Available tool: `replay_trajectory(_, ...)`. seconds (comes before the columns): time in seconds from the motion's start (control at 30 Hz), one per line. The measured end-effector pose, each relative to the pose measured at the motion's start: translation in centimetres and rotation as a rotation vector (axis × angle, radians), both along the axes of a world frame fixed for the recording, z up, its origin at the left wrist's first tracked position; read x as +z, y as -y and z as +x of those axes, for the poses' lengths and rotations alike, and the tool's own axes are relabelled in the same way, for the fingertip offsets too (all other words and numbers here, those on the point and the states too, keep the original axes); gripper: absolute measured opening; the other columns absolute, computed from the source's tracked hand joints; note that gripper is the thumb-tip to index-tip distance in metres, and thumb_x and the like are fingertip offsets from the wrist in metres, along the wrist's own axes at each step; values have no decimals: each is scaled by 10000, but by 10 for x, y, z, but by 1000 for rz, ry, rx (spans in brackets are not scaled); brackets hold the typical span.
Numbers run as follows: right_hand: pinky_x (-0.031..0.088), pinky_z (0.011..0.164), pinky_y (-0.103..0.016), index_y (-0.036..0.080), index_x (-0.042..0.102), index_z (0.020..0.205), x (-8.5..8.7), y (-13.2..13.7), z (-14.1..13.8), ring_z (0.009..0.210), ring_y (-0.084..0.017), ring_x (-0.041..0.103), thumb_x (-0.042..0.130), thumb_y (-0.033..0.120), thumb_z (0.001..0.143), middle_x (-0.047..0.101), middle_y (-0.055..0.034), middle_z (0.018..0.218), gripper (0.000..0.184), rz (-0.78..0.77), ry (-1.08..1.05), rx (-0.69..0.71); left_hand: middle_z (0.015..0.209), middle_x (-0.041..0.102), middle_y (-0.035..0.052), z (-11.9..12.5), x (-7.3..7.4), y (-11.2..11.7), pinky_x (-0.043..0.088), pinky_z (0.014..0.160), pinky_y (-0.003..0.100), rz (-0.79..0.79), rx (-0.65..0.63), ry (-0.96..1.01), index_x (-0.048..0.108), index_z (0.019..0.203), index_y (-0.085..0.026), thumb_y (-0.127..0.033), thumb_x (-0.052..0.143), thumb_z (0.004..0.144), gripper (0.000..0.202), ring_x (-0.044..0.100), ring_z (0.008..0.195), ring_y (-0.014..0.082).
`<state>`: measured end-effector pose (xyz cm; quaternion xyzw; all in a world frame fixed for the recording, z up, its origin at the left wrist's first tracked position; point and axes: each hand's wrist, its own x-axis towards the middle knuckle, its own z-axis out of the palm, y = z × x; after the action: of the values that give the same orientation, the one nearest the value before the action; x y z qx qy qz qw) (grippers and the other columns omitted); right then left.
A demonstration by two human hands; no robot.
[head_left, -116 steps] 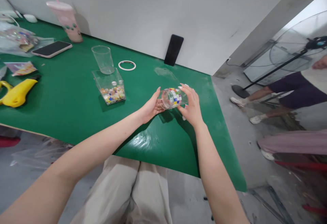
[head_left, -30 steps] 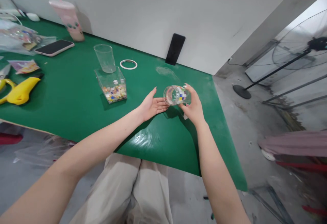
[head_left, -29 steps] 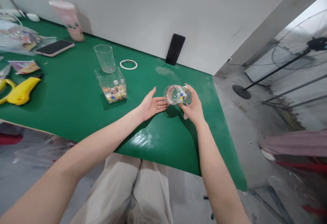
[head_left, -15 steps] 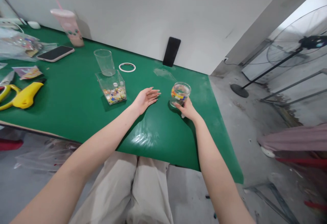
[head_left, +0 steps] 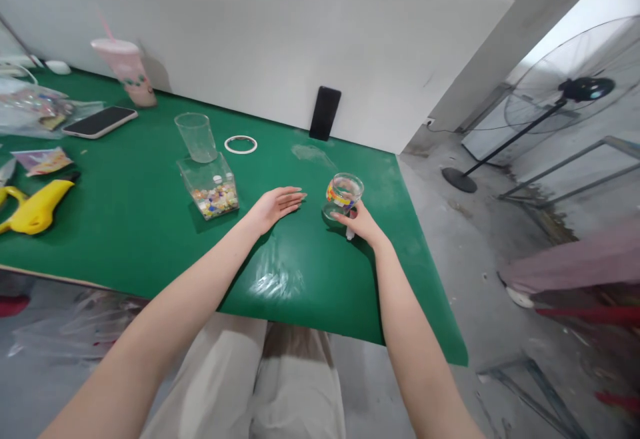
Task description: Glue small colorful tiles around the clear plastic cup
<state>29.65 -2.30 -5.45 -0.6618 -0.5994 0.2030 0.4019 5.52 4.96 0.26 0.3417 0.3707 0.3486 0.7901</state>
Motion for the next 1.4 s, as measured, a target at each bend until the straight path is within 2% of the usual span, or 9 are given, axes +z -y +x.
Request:
replay_trajectory(0.13, 439, 961, -498, 185, 519, 1216, 14, 6, -11, 1085, -252, 580, 754, 468, 621, 596, -137, 1193, 700, -67, -127, -52, 953, 718, 132, -1, 0, 4, 479, 890, 276, -10, 45, 7, 669, 880, -110, -167, 511, 803, 185, 674, 876, 172)
replay_trajectory(0.27, 446, 969, -489, 180, 472, 1238, 21, 12, -16, 1087, -265, 597, 780, 434, 590, 581, -158, 1234, 761, -87, -254, -43, 889, 729, 104, 1, -2, 9, 478, 864, 263, 69, 68, -28, 661, 889, -120, -144, 579, 781, 138, 676, 842, 155)
replay_trajectory(0.43, 360, 1057, -501, 237, 311, 1337, 15, 16, -16, 1292, -265, 446, 786, 441, 564, 489, -162, 1360, 930, -20, -307, -79, 893, 731, 99, -1, -5, 11, 470, 866, 265, 113, 39, -37, 649, 917, -128, -89, 655, 717, 204, 677, 847, 147)
replay_trajectory(0.7, 330, 1079, -495, 204, 116, 1431, 5, 12, -9, 1281, -280, 451, 844, 434, 469, 466, -186, 1376, 1228, -14, -223, -25, 884, 730, 113, -2, -8, 11, 491, 838, 291, 193, -3, -45, 625, 957, -115, -123, 627, 747, 210, 685, 834, 161)
replay_trajectory(0.9, 382, 1035, -512, 247, 51, 1448, 7, 12, -9, 1285, -276, 450, 819, 443, 518, 472, -179, 1377, 1223, -3, -250, -29, 813, 728, 95, 0, -7, 7, 525, 710, 269, 213, -20, -91, 610, 970, -125, -128, 579, 784, 188, 684, 737, 154)
replay_trajectory(1.07, 381, 1046, -495, 274, 19, 1446, 10, 15, -11, 1287, -261, 456, 805, 454, 545, 459, -171, 1384, 1209, 1, -296, 14, 744, 715, 77, 1, -4, 7, 521, 676, 266, 214, -15, -163, 615, 947, -138, -157, 593, 792, 157, 673, 682, 152)
replay_trajectory(1.2, 346, 1062, -530, 272, 10, 1448, 9, 15, -11, 1287, -279, 455, 821, 458, 519, 464, -168, 1376, 1248, 18, -307, 28, 709, 703, 71, 5, -3, 8, 512, 662, 290, 246, -28, -235, 605, 930, -149, -170, 558, 824, 118, 663, 651, 162)
replay_trajectory(1.3, 354, 1062, -526, 284, 9, 1445, 7, 15, -11, 1284, -289, 457, 830, 440, 514, 393, -180, 1429, 1251, 28, -363, 53, 704, 688, 73, 10, -4, 12, 508, 690, 334, 302, -31, -321, 608, 910, -164, -197, 556, 831, 101, 662, 677, 192)
replay_trajectory(1.4, 396, 1044, -503, 295, 18, 1440, 9, 16, -12, 1279, -291, 464, 828, 409, 529, 340, -186, 1460, 1225, 29, -431, 73, 912, 689, 81, 2, 8, 25, 465, 865, 352, 438, 7, -413, 622, 896, -203, -207, 593, 809, 91, 640, 914, 216)
